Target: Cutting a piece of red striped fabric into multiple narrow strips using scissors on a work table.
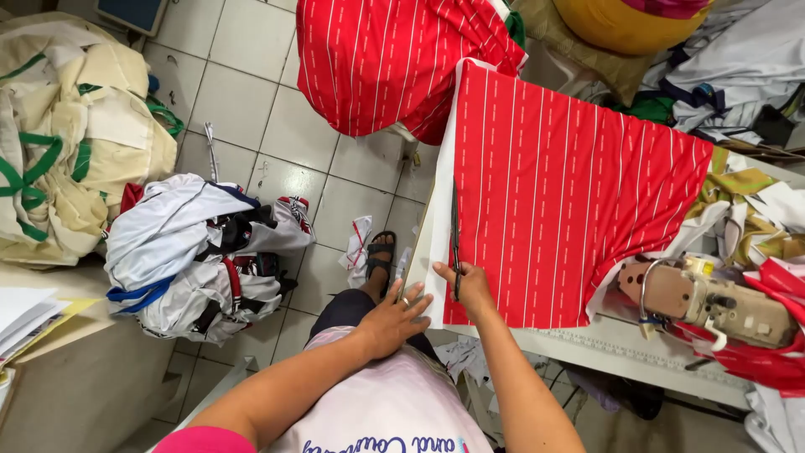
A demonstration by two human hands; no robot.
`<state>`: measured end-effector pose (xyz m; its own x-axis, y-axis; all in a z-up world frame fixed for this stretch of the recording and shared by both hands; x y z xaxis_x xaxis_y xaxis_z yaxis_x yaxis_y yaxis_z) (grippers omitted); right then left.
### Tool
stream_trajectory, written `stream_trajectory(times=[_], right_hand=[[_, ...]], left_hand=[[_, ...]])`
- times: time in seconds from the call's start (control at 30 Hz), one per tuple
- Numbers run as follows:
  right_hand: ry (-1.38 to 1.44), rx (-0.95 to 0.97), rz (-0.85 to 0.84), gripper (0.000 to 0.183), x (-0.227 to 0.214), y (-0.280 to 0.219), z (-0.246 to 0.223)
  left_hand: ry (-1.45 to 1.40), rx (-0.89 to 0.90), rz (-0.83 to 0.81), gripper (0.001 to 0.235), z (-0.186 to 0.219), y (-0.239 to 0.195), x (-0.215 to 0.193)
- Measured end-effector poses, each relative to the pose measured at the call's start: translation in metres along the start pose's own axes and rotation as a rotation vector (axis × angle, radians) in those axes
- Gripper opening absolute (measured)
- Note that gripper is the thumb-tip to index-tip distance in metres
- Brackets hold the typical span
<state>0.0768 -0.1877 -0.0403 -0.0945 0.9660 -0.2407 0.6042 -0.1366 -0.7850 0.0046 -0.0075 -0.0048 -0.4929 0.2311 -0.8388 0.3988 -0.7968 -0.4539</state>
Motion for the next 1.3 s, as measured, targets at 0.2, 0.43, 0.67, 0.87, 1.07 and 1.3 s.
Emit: stream_trajectory(times=[0.2,0.43,0.67,0.87,1.07,1.3], right_hand=[[-0.03,0.033,-0.06,0.045,-0.006,-0.003,-0.051],[0.025,-0.021,-0.004,0.04,-0.001,0.016,-0.065],[0.031,0.0,-0.015,0.043,0.0,0.025,-0.094],[0.02,-0.045,-0.017,0.044,-0.007,0.021,-0.088],[-0.008,-0.129,-0.134,0.048,-0.052,-0.038,-0.007],[-0.22,0.04,-0.169,0.038,-0.126,-0.153,0.2]], left_hand=[[0.012,0.075,0.123,0.036,-0.013,0.007,0.004],[-0.002,0.131,0.223,0.025,-0.027,0.015,0.009],[0.005,0.172,0.403,0.015,-0.034,0.021,0.021],[0.023,0.138,0.326,0.022,-0.024,0.02,0.017],[0.06,0.049,0.349,0.031,-0.015,-0.005,0.0],[0.19,-0.036,0.134,0.035,-0.004,-0.018,0.018]])
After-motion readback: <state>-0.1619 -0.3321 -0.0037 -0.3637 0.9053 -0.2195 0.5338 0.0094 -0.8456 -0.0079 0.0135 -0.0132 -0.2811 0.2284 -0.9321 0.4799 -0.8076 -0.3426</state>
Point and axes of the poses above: each hand's wrist, its own y-axis towards the middle knuckle, its own x-axis out of the palm, z = x × y, the point moved 1 cm from there along y, towards the middle knuckle, and after that the axes turned 5 degrees about x, right-handed, at the moved point
